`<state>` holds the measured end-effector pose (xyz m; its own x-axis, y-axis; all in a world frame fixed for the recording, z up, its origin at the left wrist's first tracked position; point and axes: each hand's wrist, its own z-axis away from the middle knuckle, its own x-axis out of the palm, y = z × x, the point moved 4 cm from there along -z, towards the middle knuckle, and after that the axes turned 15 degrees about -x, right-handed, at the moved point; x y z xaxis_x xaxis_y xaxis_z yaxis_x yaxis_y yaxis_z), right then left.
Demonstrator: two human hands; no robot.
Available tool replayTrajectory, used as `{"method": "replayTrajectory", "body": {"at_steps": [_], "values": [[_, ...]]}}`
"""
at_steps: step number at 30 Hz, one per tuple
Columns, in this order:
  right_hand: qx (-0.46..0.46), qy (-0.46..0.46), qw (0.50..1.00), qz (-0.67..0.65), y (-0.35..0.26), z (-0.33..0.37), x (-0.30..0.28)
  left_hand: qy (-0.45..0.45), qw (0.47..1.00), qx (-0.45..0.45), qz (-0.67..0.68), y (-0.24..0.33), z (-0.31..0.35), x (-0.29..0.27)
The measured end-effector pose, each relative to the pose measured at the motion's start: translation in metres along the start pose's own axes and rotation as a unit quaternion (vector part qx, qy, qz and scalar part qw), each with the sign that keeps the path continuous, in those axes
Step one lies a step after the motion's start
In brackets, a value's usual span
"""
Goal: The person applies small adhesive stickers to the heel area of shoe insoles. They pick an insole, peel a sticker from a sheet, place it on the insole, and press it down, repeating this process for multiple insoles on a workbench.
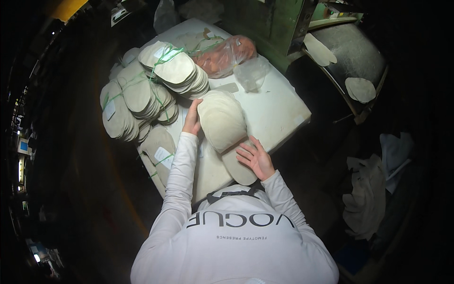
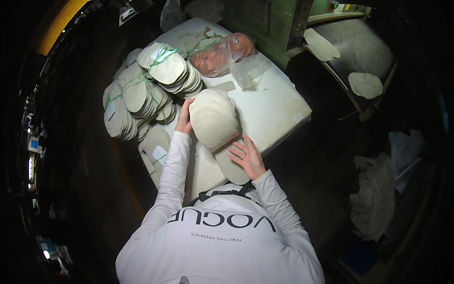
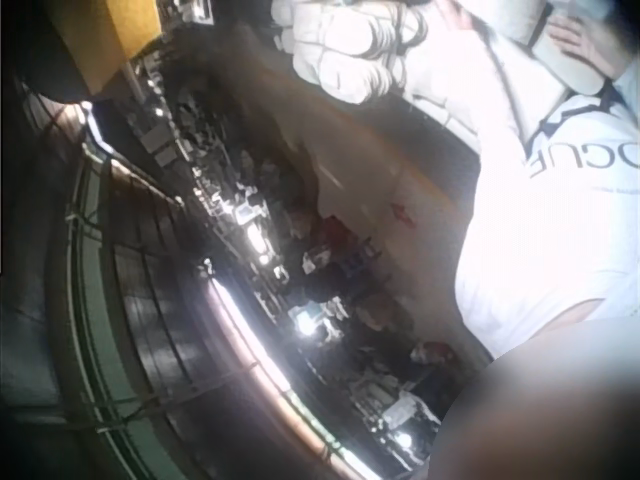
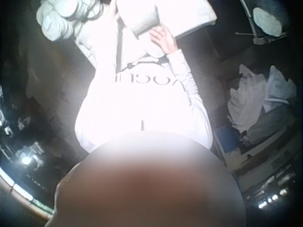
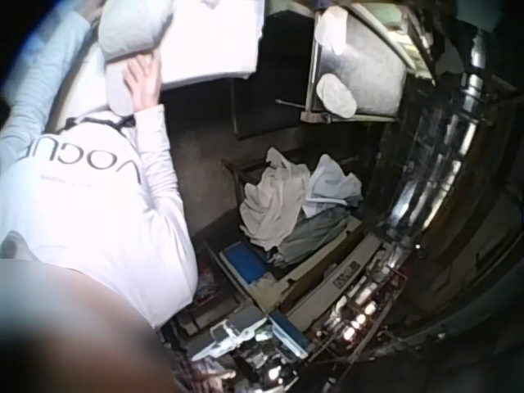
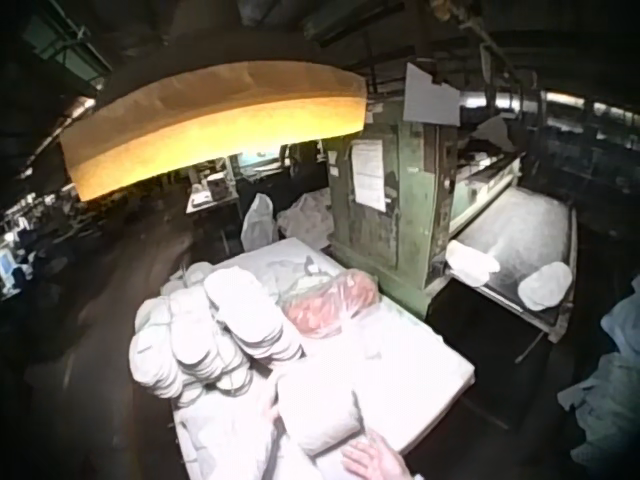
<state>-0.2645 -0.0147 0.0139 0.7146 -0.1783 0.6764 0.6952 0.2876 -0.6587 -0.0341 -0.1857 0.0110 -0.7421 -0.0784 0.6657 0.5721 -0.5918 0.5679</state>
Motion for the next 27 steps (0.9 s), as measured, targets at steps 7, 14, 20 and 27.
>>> {"method": "replayTrajectory", "body": {"at_steps": [7, 14, 20, 27], "values": [[0.018, -0.001, 1.0, -0.012, -0.012, 0.005, 0.006, 0.013, 0.99, 0.138, 0.021, -0.021, 0.058, 0.019], [-0.018, -0.005, 0.995, -0.099, -0.006, -0.002, -0.009, -0.052, 0.962, 0.253, -0.084, -0.054, 0.13, 0.057], [0.078, -0.124, 0.965, -0.218, -0.003, -0.005, -0.017, -0.004, 0.936, 0.265, -0.232, -0.08, 0.15, 0.06], [0.065, -0.086, 0.985, -0.132, -0.01, 0.009, -0.013, 0.136, 0.792, 0.286, -0.522, -0.079, 0.168, 0.081]]}}
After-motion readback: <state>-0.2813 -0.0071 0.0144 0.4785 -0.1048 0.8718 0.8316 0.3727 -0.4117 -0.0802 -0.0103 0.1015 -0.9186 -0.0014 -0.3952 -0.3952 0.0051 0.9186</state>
